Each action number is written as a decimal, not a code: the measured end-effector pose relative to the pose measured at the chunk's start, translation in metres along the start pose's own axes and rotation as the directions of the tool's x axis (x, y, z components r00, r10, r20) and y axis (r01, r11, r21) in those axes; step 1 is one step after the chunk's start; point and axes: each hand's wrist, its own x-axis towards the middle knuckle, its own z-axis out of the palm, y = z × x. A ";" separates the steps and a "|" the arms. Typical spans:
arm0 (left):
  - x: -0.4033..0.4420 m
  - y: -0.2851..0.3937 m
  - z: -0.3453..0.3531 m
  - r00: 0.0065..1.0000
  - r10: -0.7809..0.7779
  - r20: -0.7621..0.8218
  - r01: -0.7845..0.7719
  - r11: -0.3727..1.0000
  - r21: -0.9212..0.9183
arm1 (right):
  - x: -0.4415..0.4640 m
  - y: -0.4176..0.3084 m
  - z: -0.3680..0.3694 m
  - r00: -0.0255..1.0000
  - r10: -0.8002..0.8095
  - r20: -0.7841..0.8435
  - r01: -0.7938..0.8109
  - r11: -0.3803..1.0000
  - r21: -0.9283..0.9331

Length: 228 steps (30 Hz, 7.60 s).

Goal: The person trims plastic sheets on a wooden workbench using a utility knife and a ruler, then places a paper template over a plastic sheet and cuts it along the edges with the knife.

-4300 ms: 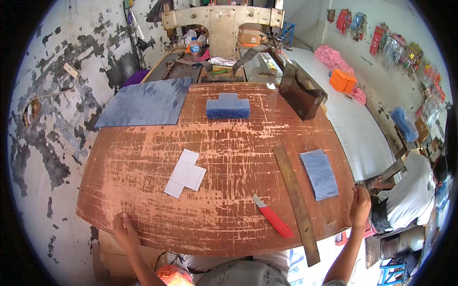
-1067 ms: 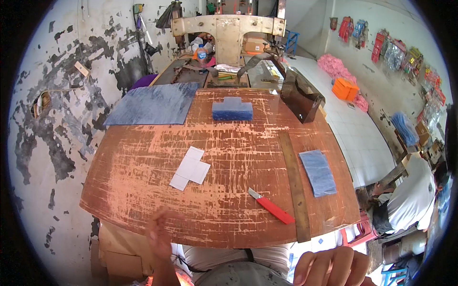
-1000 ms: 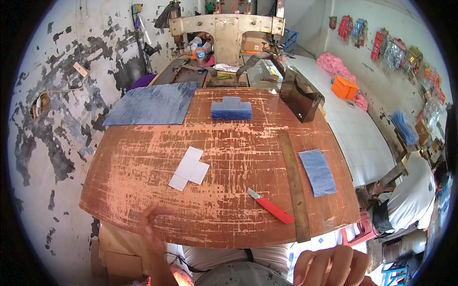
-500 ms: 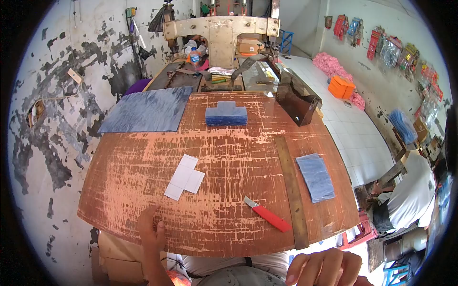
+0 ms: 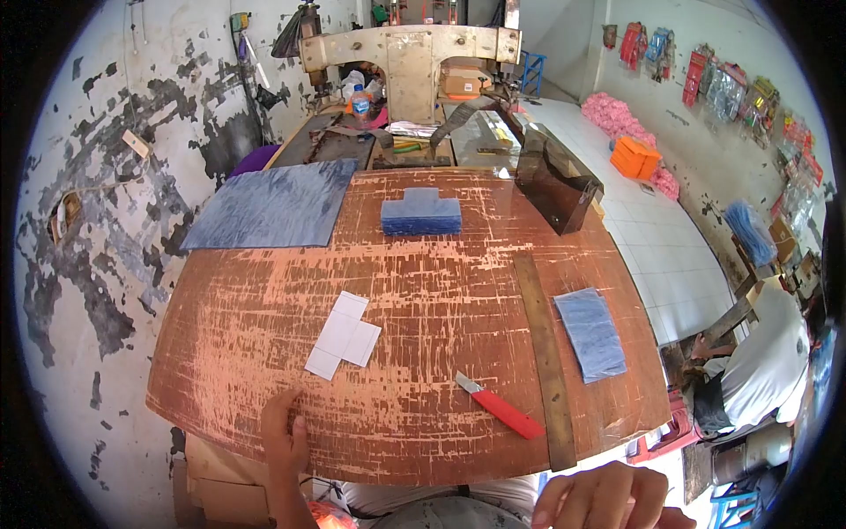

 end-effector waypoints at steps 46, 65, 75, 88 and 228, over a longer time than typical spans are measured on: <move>0.003 -0.007 -0.004 0.996 0.037 0.077 -0.050 0.983 0.177 | -0.106 -0.008 -0.083 0.834 -0.067 -0.547 -0.527 -0.389 -0.755; 0.004 -0.006 0.000 0.998 -0.020 0.055 0.012 0.988 0.156 | -0.178 -0.088 -0.135 0.616 -0.302 -0.728 -0.726 -0.576 -0.376; 0.005 0.003 0.001 0.998 -0.068 0.016 0.067 0.997 0.023 | -0.168 -0.080 -0.130 0.645 -0.260 -0.718 -0.649 -0.683 -0.336; 0.005 0.006 0.002 0.997 -0.082 -0.013 0.083 0.996 0.026 | -0.167 -0.077 -0.129 0.650 -0.263 -0.713 -0.627 -0.715 -0.308; 0.010 0.013 0.001 0.997 -0.053 0.055 0.048 0.996 0.076 | -0.155 -0.070 -0.122 0.587 -0.301 -0.751 -0.684 -0.680 -0.262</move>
